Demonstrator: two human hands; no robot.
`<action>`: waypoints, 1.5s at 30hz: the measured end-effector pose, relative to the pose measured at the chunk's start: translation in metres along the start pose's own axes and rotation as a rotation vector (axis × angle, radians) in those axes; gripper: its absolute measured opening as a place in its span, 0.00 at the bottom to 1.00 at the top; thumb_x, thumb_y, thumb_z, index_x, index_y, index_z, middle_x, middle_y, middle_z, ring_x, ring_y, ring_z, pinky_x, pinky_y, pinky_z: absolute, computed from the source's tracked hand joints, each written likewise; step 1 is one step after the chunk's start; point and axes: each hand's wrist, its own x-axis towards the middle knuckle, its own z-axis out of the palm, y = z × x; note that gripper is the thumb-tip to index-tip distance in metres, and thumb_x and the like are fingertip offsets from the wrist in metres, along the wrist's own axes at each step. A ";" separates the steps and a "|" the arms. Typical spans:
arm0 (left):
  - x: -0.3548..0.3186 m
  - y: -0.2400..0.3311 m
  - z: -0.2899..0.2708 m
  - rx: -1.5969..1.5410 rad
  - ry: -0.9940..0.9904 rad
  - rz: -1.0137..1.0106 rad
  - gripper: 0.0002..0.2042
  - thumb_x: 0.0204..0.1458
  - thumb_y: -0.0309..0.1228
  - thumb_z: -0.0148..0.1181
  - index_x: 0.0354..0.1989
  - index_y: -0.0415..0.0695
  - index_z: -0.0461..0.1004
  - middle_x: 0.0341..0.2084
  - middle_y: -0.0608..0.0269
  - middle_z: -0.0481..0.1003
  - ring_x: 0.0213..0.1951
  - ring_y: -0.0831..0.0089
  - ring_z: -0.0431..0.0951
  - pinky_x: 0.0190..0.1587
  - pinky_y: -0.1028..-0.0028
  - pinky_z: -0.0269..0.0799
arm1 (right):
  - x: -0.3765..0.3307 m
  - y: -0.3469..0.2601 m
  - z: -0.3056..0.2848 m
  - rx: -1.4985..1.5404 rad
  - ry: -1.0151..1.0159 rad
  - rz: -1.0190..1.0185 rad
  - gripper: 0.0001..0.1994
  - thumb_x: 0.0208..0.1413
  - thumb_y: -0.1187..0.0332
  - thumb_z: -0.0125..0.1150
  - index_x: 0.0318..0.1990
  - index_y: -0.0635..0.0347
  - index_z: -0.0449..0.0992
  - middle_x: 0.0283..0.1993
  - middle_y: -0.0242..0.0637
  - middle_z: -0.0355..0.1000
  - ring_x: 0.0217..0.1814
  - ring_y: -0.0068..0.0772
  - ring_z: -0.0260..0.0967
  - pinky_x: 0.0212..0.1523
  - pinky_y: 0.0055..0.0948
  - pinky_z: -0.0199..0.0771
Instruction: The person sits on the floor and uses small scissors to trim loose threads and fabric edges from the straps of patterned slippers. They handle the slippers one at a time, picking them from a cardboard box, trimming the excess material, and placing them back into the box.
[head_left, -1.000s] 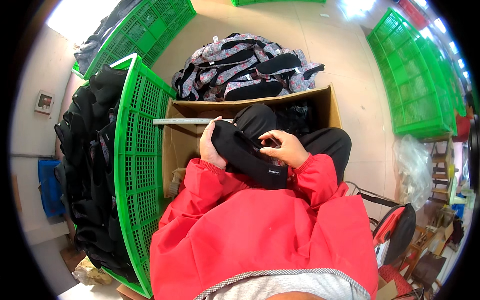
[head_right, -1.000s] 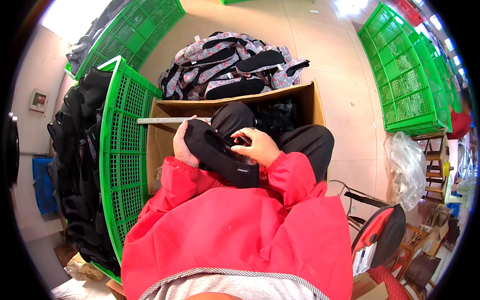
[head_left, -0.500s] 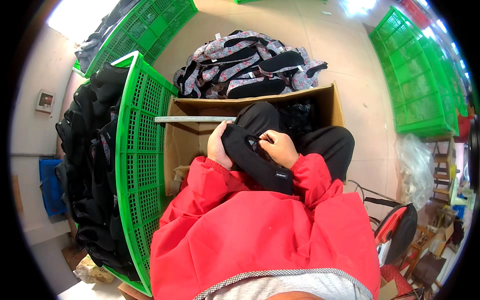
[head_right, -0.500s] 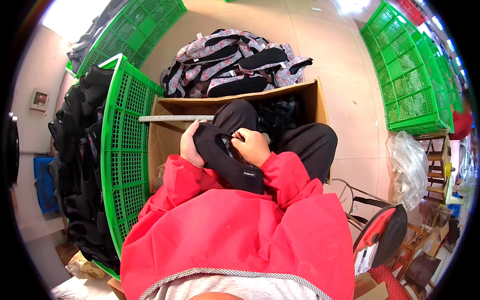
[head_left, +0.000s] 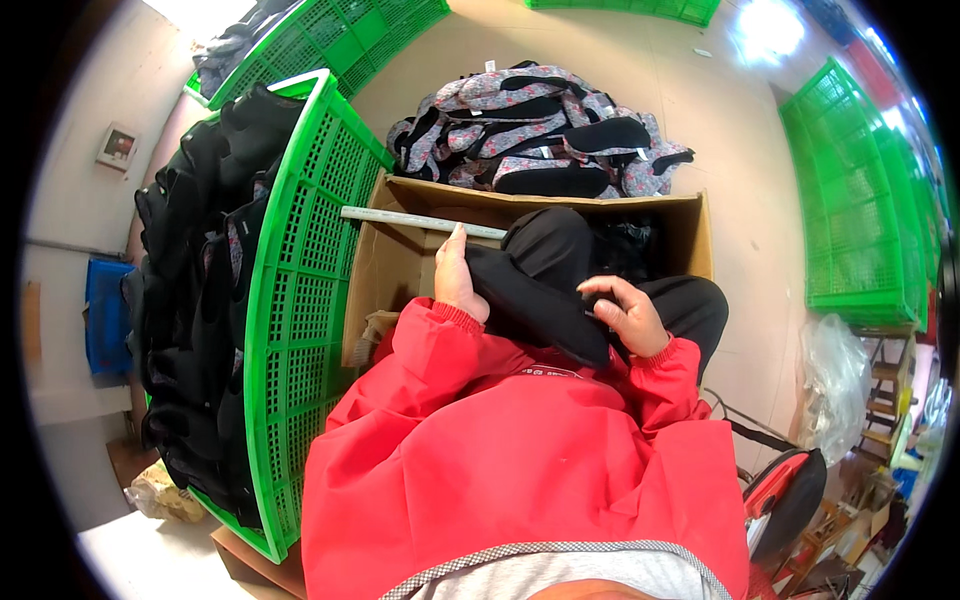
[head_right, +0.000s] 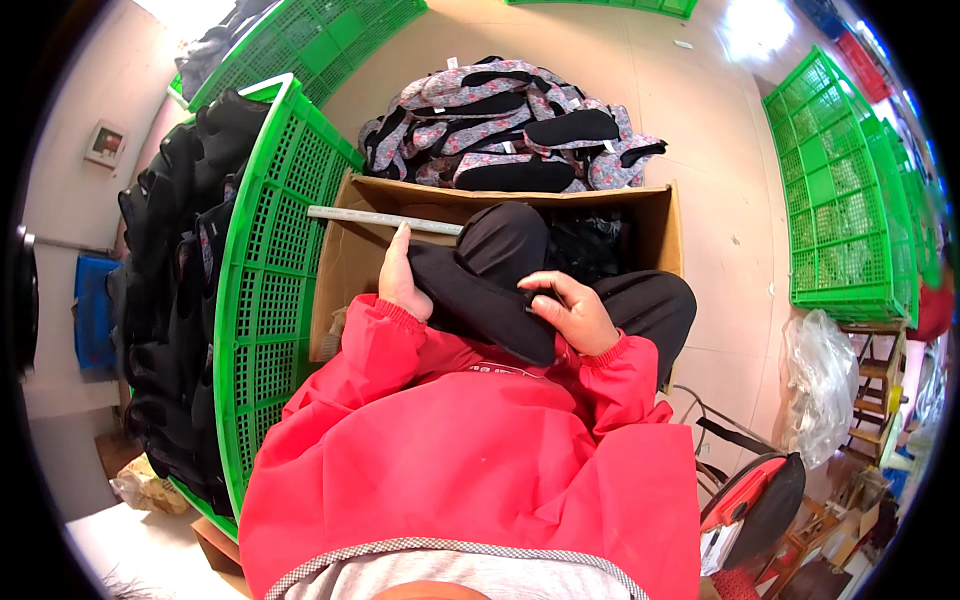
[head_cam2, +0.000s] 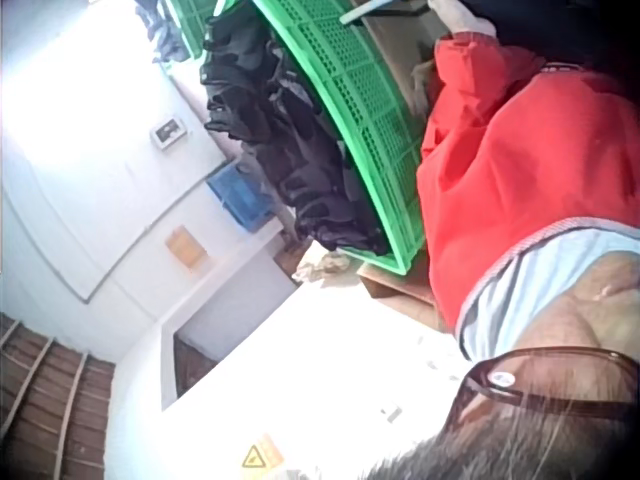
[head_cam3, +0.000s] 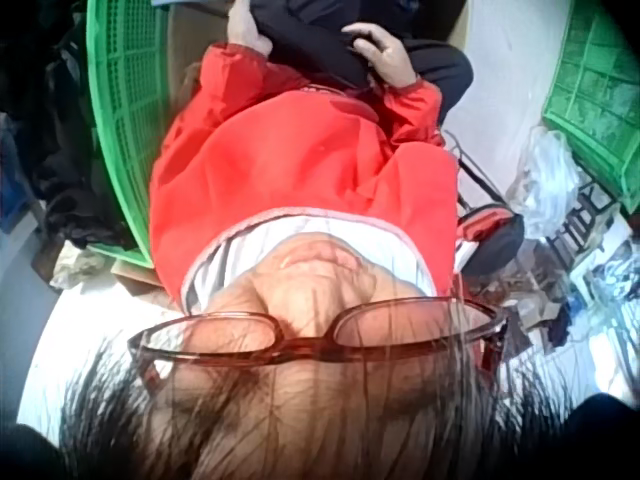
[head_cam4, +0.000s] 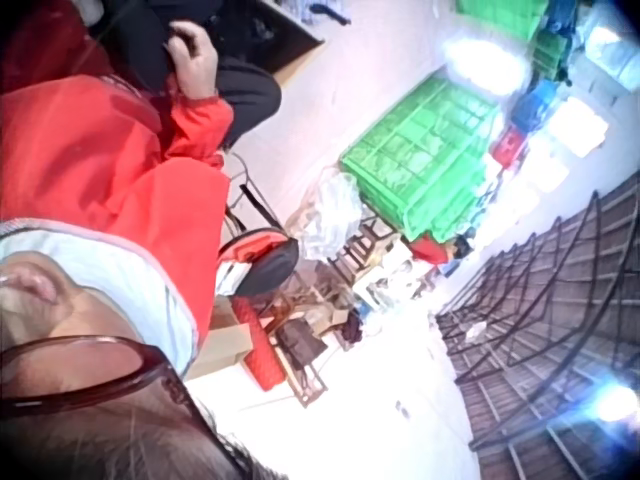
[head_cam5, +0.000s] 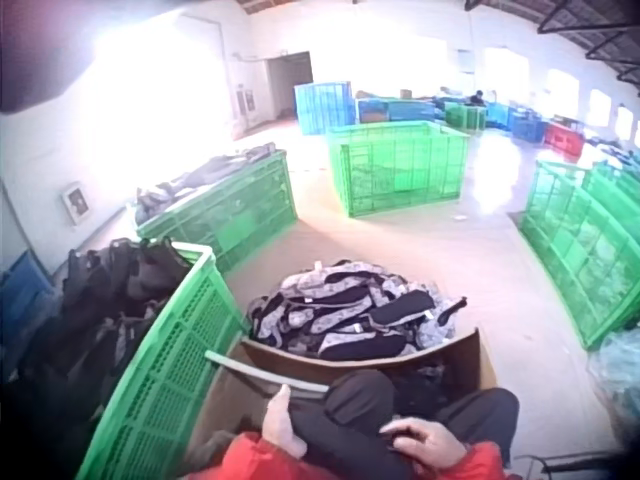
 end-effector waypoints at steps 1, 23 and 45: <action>-0.011 0.001 0.015 0.050 0.053 0.034 0.17 0.60 0.48 0.57 0.45 0.48 0.69 0.40 0.61 0.76 0.40 0.62 0.79 0.46 0.58 0.76 | -0.003 0.004 -0.002 -0.026 -0.038 -0.019 0.14 0.61 0.65 0.62 0.51 0.62 0.75 0.48 0.30 0.73 0.51 0.21 0.68 0.55 0.23 0.66; -0.055 0.022 0.005 0.766 -0.701 0.203 0.18 0.52 0.29 0.69 0.50 0.37 0.75 0.43 0.68 0.77 0.45 0.79 0.74 0.51 0.76 0.70 | 0.001 0.145 -0.060 0.315 0.247 0.112 0.14 0.69 0.56 0.48 0.46 0.58 0.72 0.41 0.36 0.74 0.43 0.28 0.73 0.49 0.32 0.72; -0.106 0.197 -0.039 1.152 0.660 1.787 0.24 0.44 0.22 0.66 0.54 0.40 0.72 0.51 0.53 0.73 0.54 0.53 0.70 0.61 0.59 0.61 | 0.004 0.148 -0.049 0.723 0.604 0.433 0.11 0.61 0.68 0.59 0.51 0.51 0.73 0.37 0.29 0.76 0.25 0.19 0.68 0.13 0.16 0.53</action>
